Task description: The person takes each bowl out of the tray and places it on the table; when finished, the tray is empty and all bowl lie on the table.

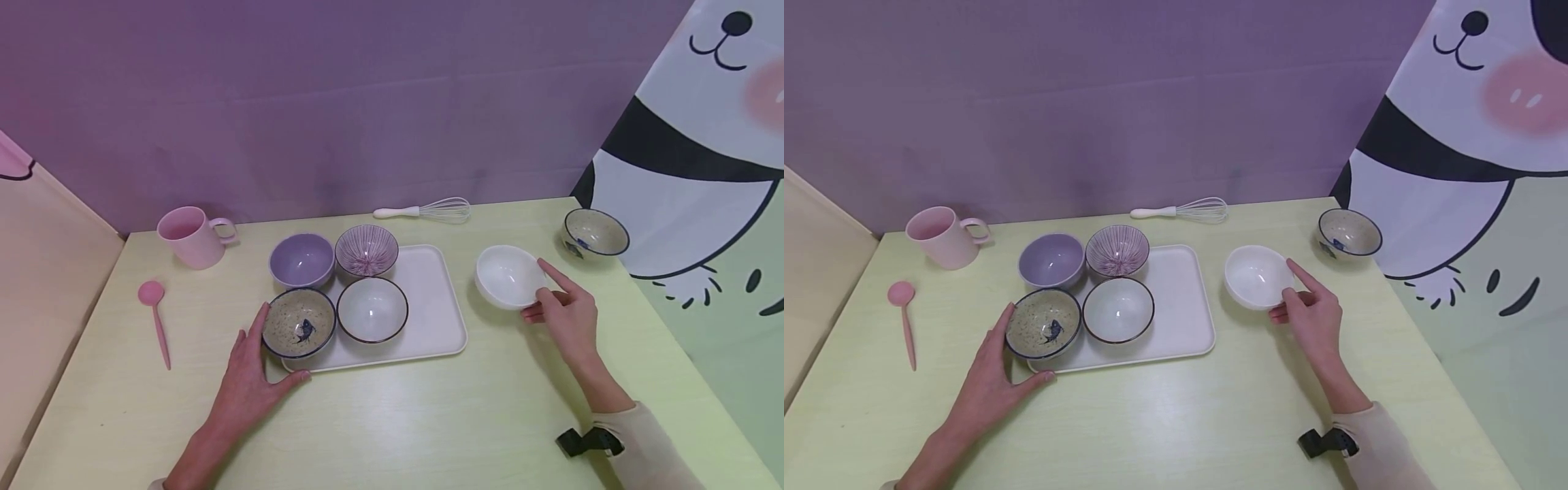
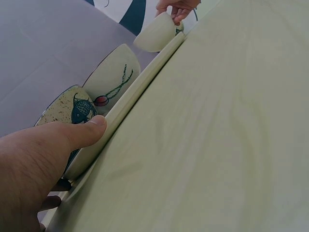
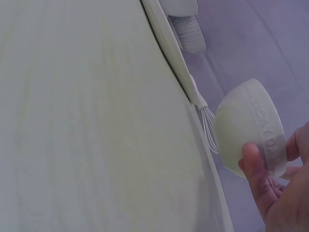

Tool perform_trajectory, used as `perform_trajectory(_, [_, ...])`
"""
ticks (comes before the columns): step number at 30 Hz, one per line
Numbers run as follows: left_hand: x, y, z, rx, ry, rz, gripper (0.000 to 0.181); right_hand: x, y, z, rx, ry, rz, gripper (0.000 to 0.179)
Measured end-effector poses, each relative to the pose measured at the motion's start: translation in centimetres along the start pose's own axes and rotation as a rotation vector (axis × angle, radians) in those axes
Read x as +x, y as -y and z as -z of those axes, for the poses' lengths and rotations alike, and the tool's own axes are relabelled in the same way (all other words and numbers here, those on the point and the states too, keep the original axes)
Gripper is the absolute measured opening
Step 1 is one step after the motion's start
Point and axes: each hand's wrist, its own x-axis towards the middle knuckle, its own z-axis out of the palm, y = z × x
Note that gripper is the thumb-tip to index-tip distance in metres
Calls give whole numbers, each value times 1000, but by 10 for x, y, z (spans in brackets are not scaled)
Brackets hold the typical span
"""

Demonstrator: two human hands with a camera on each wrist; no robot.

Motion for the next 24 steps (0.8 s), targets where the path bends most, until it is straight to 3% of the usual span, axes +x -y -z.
perform_trajectory(13, [0, 1, -1, 1, -10, -7, 133, 16, -7, 15, 24, -48, -90, 59])
perform_trajectory(24, [-2, -2, 2, 8, 5, 6, 134, 27, -12, 18, 33, -115, -91, 59])
